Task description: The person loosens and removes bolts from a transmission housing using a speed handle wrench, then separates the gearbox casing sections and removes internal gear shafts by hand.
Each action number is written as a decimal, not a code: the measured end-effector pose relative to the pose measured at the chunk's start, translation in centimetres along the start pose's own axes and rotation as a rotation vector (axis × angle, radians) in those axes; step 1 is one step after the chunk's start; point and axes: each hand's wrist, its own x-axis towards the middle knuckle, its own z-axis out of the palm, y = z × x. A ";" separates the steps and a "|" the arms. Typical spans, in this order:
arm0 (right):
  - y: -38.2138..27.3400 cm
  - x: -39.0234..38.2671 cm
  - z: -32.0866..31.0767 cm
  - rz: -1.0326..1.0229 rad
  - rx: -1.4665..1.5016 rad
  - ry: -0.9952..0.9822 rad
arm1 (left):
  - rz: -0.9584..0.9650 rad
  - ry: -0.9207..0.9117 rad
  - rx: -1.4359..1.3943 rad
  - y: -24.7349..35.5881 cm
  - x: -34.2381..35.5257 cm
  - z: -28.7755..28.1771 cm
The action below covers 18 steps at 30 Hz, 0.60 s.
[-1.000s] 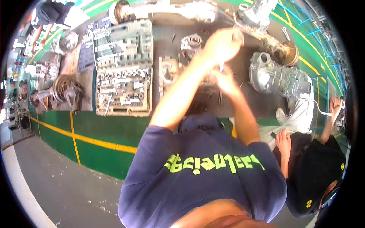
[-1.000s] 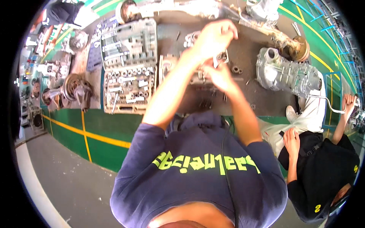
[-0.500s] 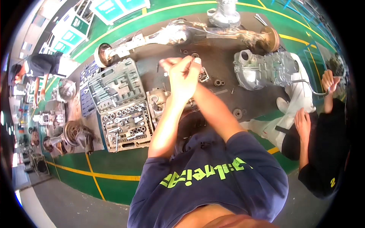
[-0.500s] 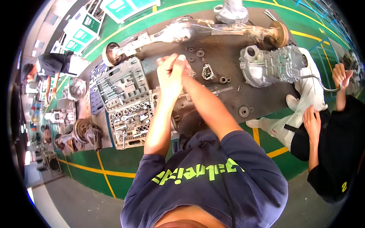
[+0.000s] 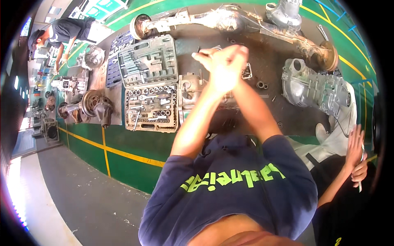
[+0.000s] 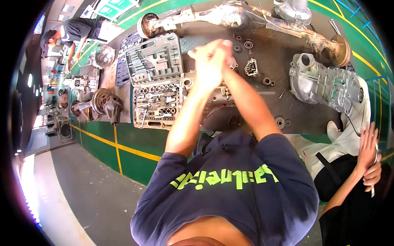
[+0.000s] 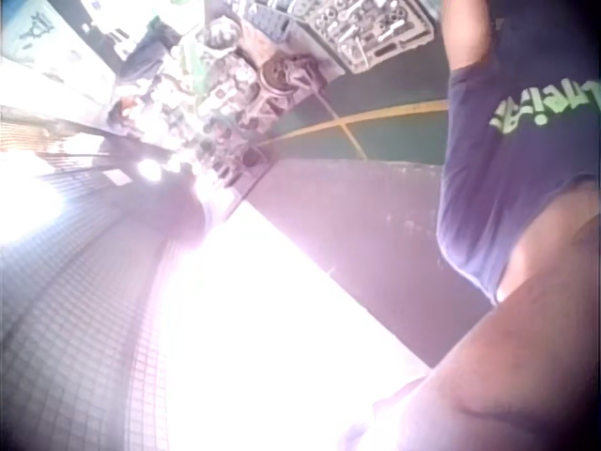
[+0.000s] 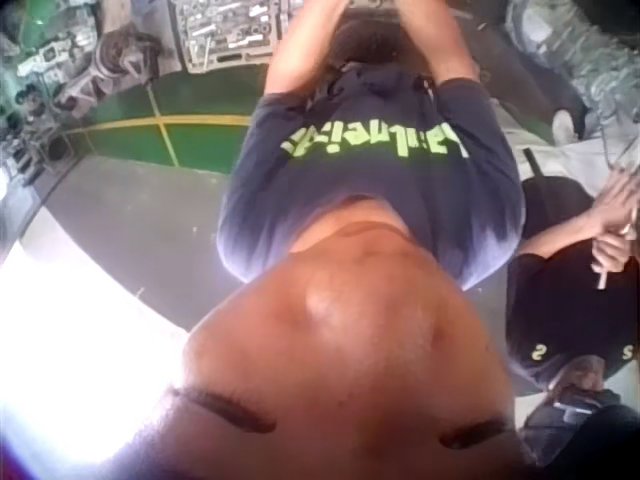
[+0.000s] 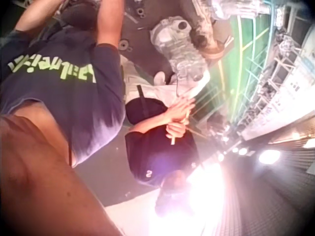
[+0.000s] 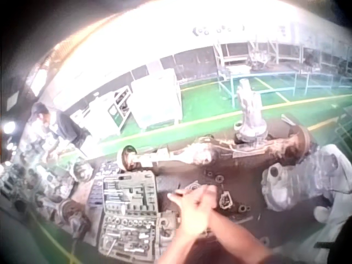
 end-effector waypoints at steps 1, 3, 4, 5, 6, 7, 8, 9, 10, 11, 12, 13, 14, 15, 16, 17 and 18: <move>2.7 0.9 -0.8 -0.053 0.297 0.040 | -0.064 -0.149 -0.273 0.5 0.3 -1.2; 1.9 0.4 -2.2 -0.156 0.333 0.123 | 0.024 -0.043 -0.199 0.1 0.4 -2.6; -0.6 -1.6 -3.5 -0.204 0.070 0.192 | 0.053 0.050 -0.172 -0.4 0.9 -3.3; -1.2 -3.3 -4.7 -0.140 0.038 0.166 | -0.107 0.058 -0.252 0.0 1.9 -4.2; -1.3 -5.3 -5.3 -0.073 0.004 0.138 | -0.102 0.072 -0.189 -0.5 2.8 -4.5; -0.5 -7.5 -5.0 0.041 0.087 0.080 | -0.088 0.056 -0.194 -1.1 3.3 -4.2; 0.7 -9.5 -4.4 0.158 0.167 0.020 | -0.075 0.043 -0.200 -1.9 3.7 -3.3; 0.7 -11.3 -2.8 -0.102 0.166 -0.023 | 0.130 0.081 -0.142 -2.7 3.9 -1.7; 0.4 -12.2 -0.7 -0.355 0.165 -0.051 | -0.005 0.011 -0.123 -2.3 3.3 0.1; -1.4 -11.8 2.0 -0.418 0.121 0.138 | 0.130 0.068 -0.051 -1.3 1.9 1.8; -8.8 -11.4 1.5 0.378 0.028 -0.257 | 0.085 -0.005 0.051 -1.1 0.7 2.3; -4.0 -7.6 -0.4 0.103 0.049 -0.457 | 0.080 -0.005 0.029 -0.2 -0.2 4.6; -4.3 -6.4 -0.8 0.092 -0.017 -0.393 | 0.062 0.019 0.024 -0.4 -0.8 5.9; -7.3 -5.1 4.8 0.061 -0.092 -0.553 | -0.005 0.130 0.090 -2.9 -1.7 -0.2; -4.3 -3.3 1.6 -0.037 -0.169 -0.329 | 0.007 -0.019 -0.046 -0.9 -1.4 1.5; -5.4 -3.9 1.4 -0.266 -0.100 -0.245 | 0.082 0.005 -0.042 -1.2 -1.6 0.4; -6.5 -4.5 1.0 -0.493 -0.029 -0.163 | 0.119 -0.004 -0.058 -1.5 -2.1 -0.9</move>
